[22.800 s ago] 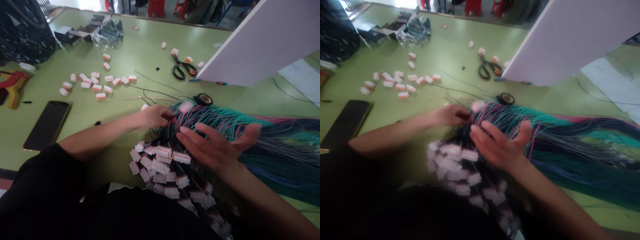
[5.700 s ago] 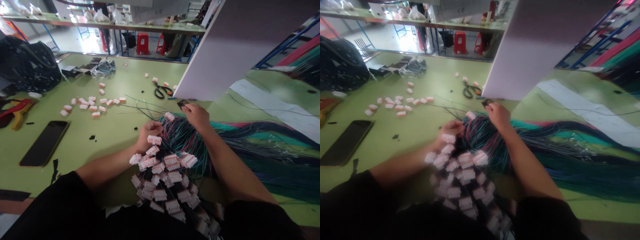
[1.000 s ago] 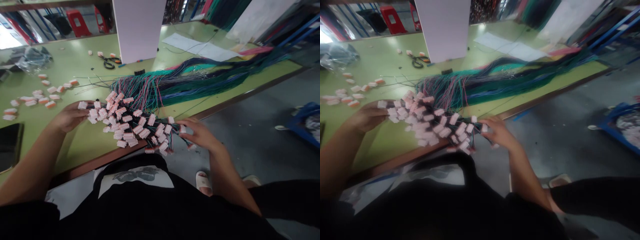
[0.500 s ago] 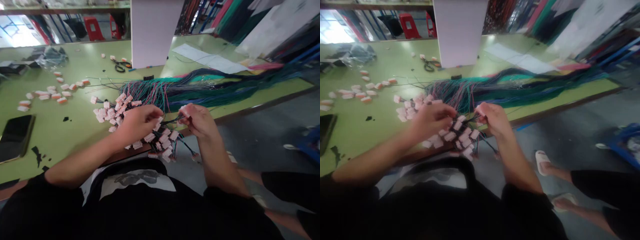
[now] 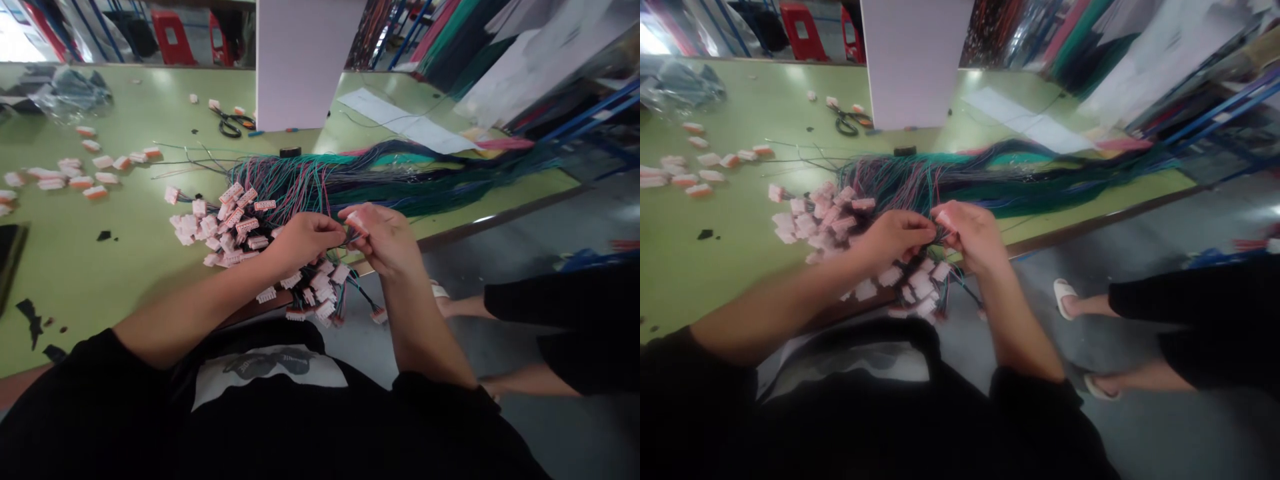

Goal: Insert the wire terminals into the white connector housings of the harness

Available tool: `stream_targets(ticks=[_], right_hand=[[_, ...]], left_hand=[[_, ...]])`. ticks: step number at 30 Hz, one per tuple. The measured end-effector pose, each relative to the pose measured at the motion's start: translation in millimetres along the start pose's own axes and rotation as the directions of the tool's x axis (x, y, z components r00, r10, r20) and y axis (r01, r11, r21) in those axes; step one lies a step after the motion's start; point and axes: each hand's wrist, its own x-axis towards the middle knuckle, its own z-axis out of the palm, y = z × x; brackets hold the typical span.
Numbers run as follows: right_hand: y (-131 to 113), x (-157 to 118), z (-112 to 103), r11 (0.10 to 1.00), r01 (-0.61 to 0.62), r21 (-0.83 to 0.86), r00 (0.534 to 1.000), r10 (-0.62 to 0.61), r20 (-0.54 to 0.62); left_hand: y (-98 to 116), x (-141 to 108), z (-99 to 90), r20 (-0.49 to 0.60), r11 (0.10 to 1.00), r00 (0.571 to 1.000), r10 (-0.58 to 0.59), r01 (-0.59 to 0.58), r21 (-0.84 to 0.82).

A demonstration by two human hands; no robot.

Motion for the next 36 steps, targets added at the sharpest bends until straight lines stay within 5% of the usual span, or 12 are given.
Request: stream_targets(ticks=[10,15,18,21,24,27,32,36], right_hand=[[3,3,-1,0.994,0.053,-0.097,0.998,-0.050,0.037],[0,2,-9,0.943,0.205,-0.261,0.977,-0.182,0.109],[-5,-7,-35,0.917,0.228,-0.328,0.973,-0.206,0.101],[7,-31,-75,0.848,0.103,-0.520,0.992,-0.129,-0.014],[39,-67,-107,0.751,-0.144,-0.644,0.988,0.142,-0.055],[72,-97,-117,0.830,-0.333,-0.448,0.928,0.372,-0.002],[70,-105,-109,0.976,-0.212,0.045,0.969,0.216,-0.123],[40,-88,-103,0.986,-0.138,0.092,0.986,0.146,-0.077]], left_hand=[[4,1,-4.3,0.045,0.999,0.998,-0.045,0.045,-0.001],[-2,2,-2.9,0.130,0.985,0.986,0.106,-0.122,0.120],[-7,4,-0.7,0.102,0.919,0.972,0.209,-0.231,0.320],[-12,6,1.4,0.082,0.855,0.950,0.301,-0.306,0.419],[-15,6,2.7,0.094,0.826,0.947,0.307,-0.314,0.467],[-18,6,3.9,0.081,0.816,0.942,0.325,-0.323,0.479],[-21,10,7.9,-0.001,0.881,0.943,0.334,-0.312,0.357],[-19,10,10.8,-0.013,0.934,0.969,0.248,-0.236,0.269]])
